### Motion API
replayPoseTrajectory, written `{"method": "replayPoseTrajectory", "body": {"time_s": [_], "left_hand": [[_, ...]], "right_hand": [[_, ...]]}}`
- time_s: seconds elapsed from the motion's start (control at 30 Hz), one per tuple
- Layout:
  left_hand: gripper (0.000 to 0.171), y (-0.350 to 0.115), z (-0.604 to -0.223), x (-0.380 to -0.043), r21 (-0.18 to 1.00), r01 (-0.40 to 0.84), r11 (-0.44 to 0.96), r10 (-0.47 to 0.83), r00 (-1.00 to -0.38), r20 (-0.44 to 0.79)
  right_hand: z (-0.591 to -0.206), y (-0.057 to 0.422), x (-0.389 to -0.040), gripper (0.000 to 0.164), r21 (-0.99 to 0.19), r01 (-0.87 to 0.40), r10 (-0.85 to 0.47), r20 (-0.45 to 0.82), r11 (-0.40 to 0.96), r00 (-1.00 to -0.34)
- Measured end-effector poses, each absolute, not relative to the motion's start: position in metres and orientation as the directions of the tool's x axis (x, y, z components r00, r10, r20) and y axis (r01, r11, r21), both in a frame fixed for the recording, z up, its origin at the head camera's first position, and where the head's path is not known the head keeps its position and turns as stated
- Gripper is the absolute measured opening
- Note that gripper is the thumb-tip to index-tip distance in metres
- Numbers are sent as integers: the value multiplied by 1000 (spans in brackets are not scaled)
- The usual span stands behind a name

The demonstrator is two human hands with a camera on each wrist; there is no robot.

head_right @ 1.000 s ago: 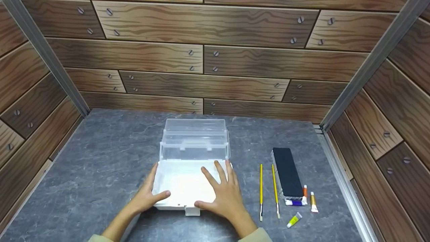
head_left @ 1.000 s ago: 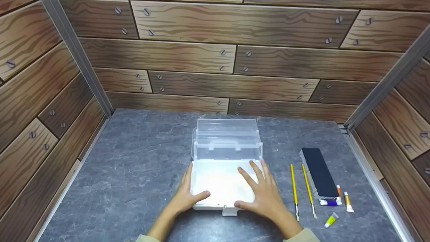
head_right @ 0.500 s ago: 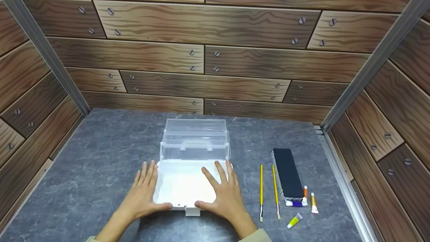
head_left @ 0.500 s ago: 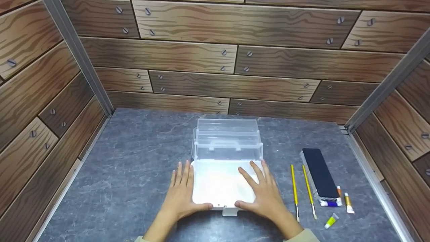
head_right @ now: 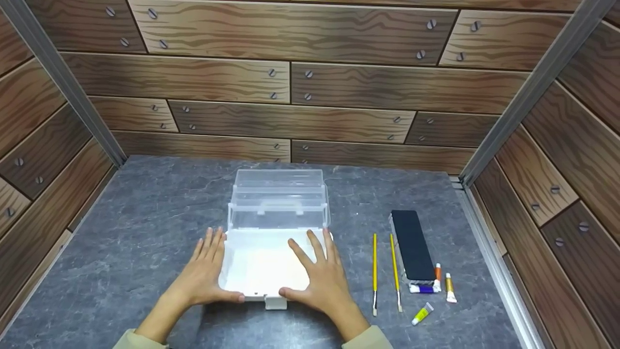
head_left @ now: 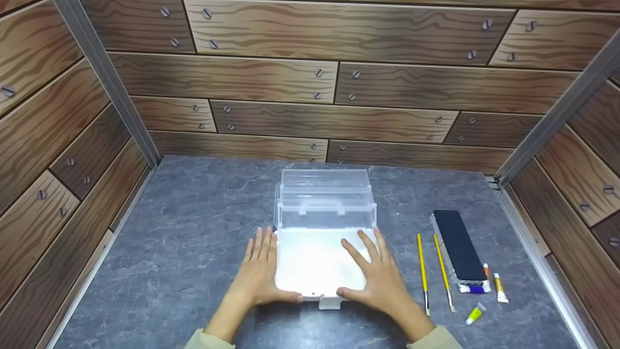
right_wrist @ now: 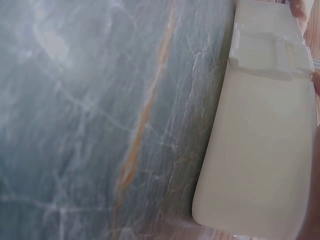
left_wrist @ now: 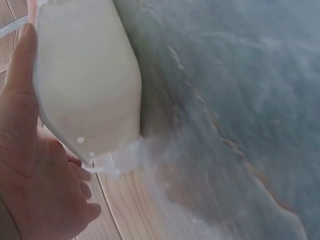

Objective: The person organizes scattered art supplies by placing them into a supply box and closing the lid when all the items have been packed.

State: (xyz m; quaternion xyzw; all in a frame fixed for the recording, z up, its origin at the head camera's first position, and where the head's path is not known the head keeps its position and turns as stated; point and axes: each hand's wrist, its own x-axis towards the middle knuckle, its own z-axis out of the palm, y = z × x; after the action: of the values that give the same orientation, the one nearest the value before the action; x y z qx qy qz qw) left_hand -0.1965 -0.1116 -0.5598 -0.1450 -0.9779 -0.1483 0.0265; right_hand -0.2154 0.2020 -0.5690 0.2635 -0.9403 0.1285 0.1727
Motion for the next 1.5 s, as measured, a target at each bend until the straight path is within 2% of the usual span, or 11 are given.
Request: {"method": "replayPoseTrajectory", "body": {"time_s": [0.43,0.53,0.6,0.73,0.83,0.9,0.97,1.07,1.23,1.5], "left_hand": [[154,-111,-559,-195,272,278,921,270,-961,65],[153,-109,-560,-196,269,279,922,271,-960,66],[153,-108,-560,-196,272,280,921,273,-960,63],[153,-108,-559,-197,277,282,918,278,-959,56],[153,-108,-558,-198,280,281,918,278,-959,53],[153,-109,-557,-197,287,278,917,275,-960,51],[153,-109,-557,-197,293,276,915,275,-960,45],[153,-109,-555,-197,301,273,914,275,-961,36],[152,-109,-554,-199,307,274,911,277,-960,34],[153,-109,-557,-197,308,263,914,270,-963,22]], "right_hand": [[-571,201,-217,106,-158,-560,-454,429,813,-781],[-569,204,-216,109,-245,-546,-414,431,801,-802],[-566,209,-216,107,-345,-518,-364,422,782,-830],[-557,229,-221,86,-595,-419,-193,406,686,-893],[-548,256,-227,68,-751,-269,-47,304,603,-952],[-543,275,-228,64,-806,-133,14,172,577,-985],[-541,293,-227,67,-803,9,51,27,596,-998],[-543,315,-224,72,-784,135,64,-121,606,-991],[-550,336,-221,76,-800,218,67,-218,559,-974],[-551,344,-225,81,-796,290,68,-301,531,-951]]}}
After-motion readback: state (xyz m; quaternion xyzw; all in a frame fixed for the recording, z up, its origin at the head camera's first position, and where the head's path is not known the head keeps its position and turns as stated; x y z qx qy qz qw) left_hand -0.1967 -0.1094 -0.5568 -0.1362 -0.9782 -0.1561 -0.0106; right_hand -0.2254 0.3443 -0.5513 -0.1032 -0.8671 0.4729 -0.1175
